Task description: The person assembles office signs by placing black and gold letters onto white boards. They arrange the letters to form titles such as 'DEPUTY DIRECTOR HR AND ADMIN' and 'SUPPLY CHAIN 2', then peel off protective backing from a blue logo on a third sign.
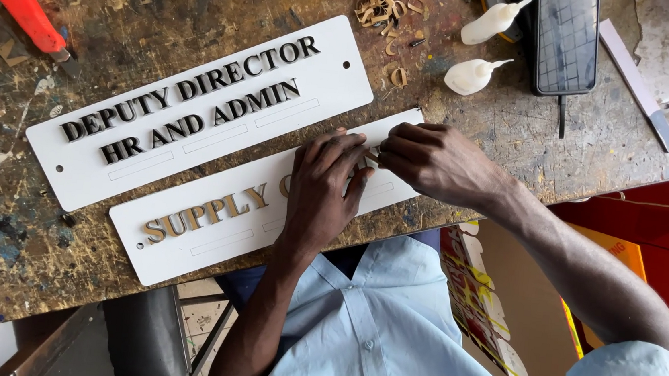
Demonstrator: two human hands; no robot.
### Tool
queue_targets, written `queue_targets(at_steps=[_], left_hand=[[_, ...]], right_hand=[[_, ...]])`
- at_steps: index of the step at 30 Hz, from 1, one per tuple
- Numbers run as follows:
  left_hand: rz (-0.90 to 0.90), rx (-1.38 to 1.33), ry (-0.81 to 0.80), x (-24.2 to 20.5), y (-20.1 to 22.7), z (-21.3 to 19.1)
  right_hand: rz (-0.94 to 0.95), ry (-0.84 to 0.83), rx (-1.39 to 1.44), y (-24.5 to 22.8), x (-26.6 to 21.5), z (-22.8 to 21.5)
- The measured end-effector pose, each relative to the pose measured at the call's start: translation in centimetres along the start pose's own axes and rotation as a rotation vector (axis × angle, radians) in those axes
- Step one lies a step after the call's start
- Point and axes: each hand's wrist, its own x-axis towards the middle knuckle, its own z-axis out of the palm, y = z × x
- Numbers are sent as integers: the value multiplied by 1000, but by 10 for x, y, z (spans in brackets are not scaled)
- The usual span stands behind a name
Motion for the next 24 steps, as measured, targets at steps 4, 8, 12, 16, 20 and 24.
queue_targets(at_steps=[4,8,12,16,20,24], left_hand=[[-8,-6,-12,-1,-2,1],[-3,-6,-8,-1,-1,1],[13,15,-4,-3,-4,5],[15,12,1,-2,-4,5],[14,12,11,-2,-3,3],[1,12,5,-1,-1,2]], right_hand=[[-8,22,-25,-1,0,0],[-42,26,-48,6,-7,15],[-42,31,-119,-3,-3,2],[-28,102,-4,3,-10,14],[-7,120,33,3,-11,14],[-21,110,89,11,-17,29]])
